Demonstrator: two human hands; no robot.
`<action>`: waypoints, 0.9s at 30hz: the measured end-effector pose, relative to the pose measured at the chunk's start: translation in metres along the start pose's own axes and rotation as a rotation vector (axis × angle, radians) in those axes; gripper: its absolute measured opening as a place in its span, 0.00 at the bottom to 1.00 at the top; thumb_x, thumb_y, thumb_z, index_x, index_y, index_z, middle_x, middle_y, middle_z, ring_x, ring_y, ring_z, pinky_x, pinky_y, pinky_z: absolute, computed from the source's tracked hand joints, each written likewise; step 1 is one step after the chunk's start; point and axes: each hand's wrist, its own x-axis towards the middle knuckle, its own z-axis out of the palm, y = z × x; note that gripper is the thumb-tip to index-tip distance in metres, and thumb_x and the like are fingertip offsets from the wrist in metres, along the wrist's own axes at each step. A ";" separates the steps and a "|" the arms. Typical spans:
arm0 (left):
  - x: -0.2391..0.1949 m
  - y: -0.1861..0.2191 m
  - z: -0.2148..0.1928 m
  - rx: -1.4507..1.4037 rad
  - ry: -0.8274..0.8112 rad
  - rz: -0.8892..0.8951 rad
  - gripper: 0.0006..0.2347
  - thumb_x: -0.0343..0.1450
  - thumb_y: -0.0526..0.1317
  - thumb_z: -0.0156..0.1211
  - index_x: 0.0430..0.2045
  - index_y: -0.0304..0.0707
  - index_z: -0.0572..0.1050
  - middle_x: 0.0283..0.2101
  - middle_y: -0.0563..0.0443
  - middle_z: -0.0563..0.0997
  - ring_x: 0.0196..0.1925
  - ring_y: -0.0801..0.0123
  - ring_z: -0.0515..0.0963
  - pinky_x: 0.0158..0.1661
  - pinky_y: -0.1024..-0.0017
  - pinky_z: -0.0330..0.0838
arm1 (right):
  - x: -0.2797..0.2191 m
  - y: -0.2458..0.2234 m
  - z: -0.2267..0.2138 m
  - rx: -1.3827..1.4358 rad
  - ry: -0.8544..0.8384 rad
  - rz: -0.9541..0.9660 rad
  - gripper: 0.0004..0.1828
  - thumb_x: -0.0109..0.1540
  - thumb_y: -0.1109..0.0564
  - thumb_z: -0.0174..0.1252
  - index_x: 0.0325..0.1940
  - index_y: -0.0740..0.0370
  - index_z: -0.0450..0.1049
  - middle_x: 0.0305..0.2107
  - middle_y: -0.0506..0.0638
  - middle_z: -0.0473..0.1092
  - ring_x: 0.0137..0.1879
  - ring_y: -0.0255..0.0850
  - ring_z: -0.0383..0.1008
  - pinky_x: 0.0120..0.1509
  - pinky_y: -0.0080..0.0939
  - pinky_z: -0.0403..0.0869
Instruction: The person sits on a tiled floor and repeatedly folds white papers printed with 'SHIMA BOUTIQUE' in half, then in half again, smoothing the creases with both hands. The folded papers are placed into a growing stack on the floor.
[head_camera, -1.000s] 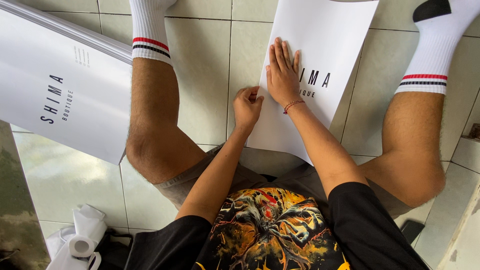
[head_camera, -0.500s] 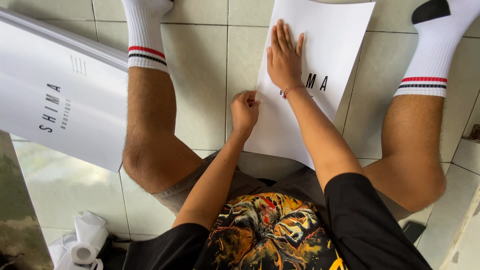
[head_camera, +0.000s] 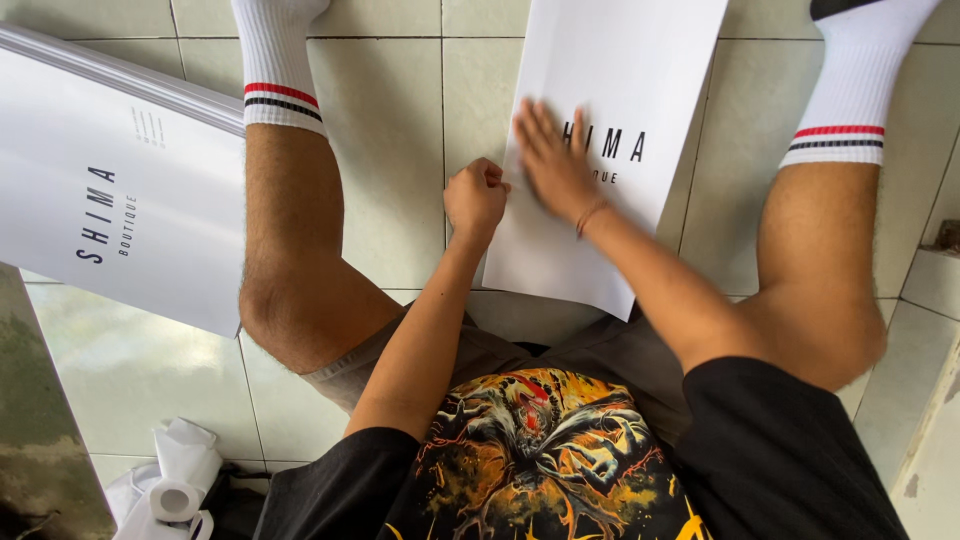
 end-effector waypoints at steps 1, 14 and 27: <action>0.003 -0.006 0.005 0.026 0.030 0.022 0.06 0.59 0.37 0.65 0.26 0.46 0.78 0.26 0.60 0.82 0.33 0.62 0.80 0.34 0.65 0.71 | -0.019 -0.019 0.007 -0.062 -0.017 0.013 0.29 0.67 0.54 0.46 0.72 0.63 0.55 0.71 0.58 0.46 0.76 0.53 0.43 0.70 0.77 0.40; 0.011 -0.045 0.012 0.022 0.258 0.209 0.14 0.61 0.33 0.68 0.39 0.39 0.76 0.41 0.46 0.76 0.43 0.49 0.79 0.41 0.57 0.74 | -0.104 -0.043 -0.035 -0.114 0.328 0.288 0.28 0.59 0.56 0.63 0.64 0.52 0.70 0.60 0.64 0.63 0.72 0.56 0.54 0.62 0.87 0.38; -0.043 0.009 0.027 0.619 0.273 0.325 0.26 0.78 0.55 0.35 0.67 0.36 0.52 0.72 0.40 0.45 0.74 0.49 0.44 0.62 0.43 0.37 | -0.118 -0.011 -0.027 -0.033 0.105 0.357 0.28 0.68 0.52 0.47 0.71 0.65 0.58 0.70 0.67 0.46 0.76 0.62 0.41 0.64 0.83 0.30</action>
